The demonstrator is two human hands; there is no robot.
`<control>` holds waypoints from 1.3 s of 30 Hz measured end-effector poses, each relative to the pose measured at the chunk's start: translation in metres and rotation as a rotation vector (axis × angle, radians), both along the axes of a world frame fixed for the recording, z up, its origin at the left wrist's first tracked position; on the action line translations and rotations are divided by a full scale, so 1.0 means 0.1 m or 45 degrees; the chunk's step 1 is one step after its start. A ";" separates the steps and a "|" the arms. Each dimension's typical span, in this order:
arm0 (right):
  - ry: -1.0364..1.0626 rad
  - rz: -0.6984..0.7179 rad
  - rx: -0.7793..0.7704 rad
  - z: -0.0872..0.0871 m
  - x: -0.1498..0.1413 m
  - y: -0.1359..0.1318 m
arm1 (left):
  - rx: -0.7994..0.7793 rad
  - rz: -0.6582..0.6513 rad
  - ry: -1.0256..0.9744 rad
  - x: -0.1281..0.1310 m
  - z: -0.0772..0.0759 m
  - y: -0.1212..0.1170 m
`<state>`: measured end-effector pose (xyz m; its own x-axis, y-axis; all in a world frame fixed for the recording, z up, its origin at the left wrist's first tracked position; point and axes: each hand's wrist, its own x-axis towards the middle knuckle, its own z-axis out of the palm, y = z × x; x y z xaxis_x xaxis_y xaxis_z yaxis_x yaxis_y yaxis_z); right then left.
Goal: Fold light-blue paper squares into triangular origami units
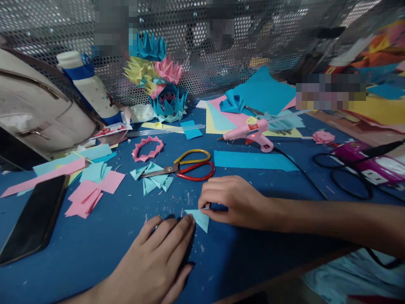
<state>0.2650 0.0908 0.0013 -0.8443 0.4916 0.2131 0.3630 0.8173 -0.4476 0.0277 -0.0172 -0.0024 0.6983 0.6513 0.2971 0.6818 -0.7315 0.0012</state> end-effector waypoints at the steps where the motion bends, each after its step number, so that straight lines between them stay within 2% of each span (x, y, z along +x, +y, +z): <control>1: -0.006 0.021 0.077 0.00 0.00 -0.02 | -0.004 -0.002 0.007 0.00 0.00 0.00; 5: -0.071 0.159 0.405 0.01 0.03 -0.02 | -0.020 -0.001 0.008 0.00 -0.01 -0.01; 9: -0.123 0.336 0.551 0.04 0.06 0.07 | -0.028 0.003 -0.011 0.00 0.01 0.01; 17: -0.279 0.560 0.512 0.25 0.10 0.21 | -0.018 0.039 -0.006 0.00 0.02 0.01; 23: -0.394 0.604 0.487 0.41 0.11 0.23 | -0.020 0.013 0.003 -0.01 0.02 0.01; 27: -0.271 0.599 0.394 0.28 0.12 0.28 | -0.128 -0.020 -0.059 -0.03 0.03 0.08; 31: 0.025 0.522 0.312 0.07 0.10 0.32 | -0.353 0.043 -0.330 0.01 0.10 0.25; 33: 0.079 0.504 0.227 0.00 0.09 0.33 | -0.401 0.059 -0.352 0.05 0.13 0.35; 39: 0.113 0.397 -0.005 -0.07 0.08 0.30 | -0.534 0.122 -0.347 0.17 0.10 0.61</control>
<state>0.2727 0.1212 -0.0057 -0.9325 0.2135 0.2912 0.0550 0.8810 -0.4699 0.0446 0.0433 0.0075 0.5631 0.8108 0.1598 0.6796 -0.5643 0.4687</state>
